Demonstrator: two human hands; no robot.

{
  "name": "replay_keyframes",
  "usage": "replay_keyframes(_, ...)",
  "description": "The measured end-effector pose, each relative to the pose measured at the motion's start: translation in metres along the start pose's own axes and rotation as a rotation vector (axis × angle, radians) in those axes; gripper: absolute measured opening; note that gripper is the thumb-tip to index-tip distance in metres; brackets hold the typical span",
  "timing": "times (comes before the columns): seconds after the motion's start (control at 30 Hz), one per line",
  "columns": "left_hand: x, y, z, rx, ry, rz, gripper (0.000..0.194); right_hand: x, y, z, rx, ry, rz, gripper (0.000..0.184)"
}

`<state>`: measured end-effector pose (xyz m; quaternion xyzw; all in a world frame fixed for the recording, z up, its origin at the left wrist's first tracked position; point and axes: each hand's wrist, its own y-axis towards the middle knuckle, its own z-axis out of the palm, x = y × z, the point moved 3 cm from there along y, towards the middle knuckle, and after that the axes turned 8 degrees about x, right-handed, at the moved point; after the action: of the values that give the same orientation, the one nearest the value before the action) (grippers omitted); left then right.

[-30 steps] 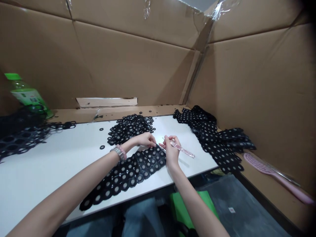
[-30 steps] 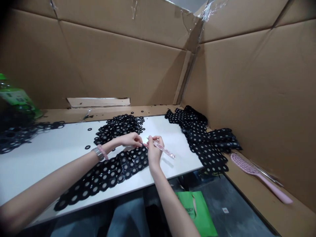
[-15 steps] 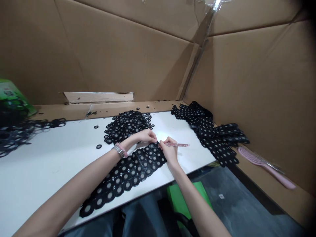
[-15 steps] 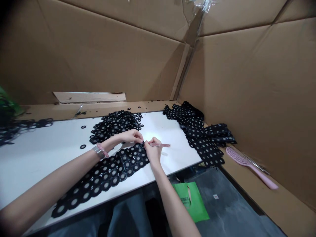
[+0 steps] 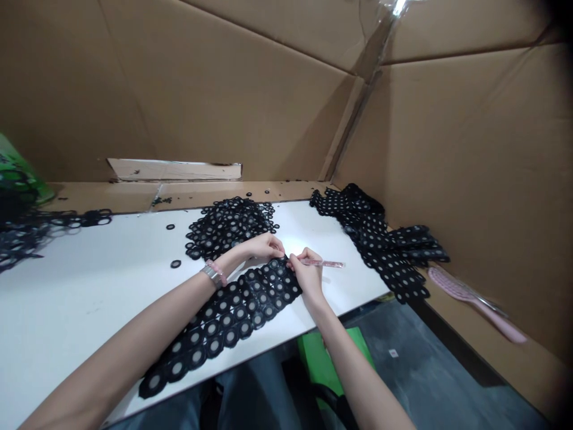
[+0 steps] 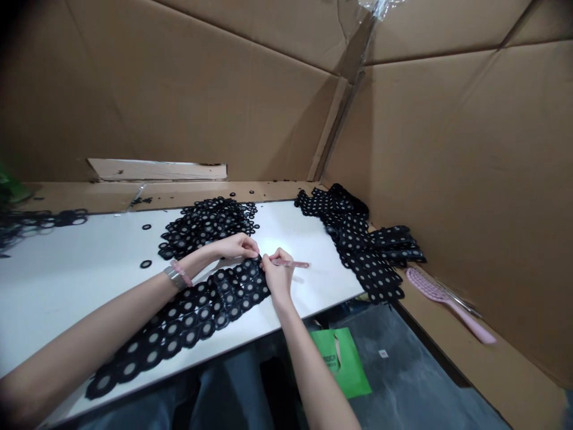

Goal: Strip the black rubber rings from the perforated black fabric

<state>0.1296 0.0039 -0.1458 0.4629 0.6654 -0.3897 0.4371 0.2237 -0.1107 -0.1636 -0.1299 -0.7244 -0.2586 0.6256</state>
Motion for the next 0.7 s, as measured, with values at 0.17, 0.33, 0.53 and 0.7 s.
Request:
replay_keyframes(0.17, 0.000, -0.002, 0.001, -0.002, -0.038, -0.003, 0.006, 0.003, 0.000, 0.001, 0.026, -0.114, -0.031, 0.022)
replay_keyframes(0.33, 0.000, -0.002, 0.003, -0.008, -0.040, -0.017, 0.006, 0.010, -0.001, 0.003, 0.005, -0.212, -0.087, 0.026)
replay_keyframes(0.53, -0.003, -0.003, 0.002, 0.006, 0.073, -0.065, 0.013, 0.004, 0.001, -0.003, -0.071, 0.122, 0.049, 0.027)
replay_keyframes(0.7, -0.012, -0.003, 0.003, 0.051, 0.236, -0.137, 0.021, 0.004, -0.001, -0.015, -0.296, 0.387, 0.023, 0.033)
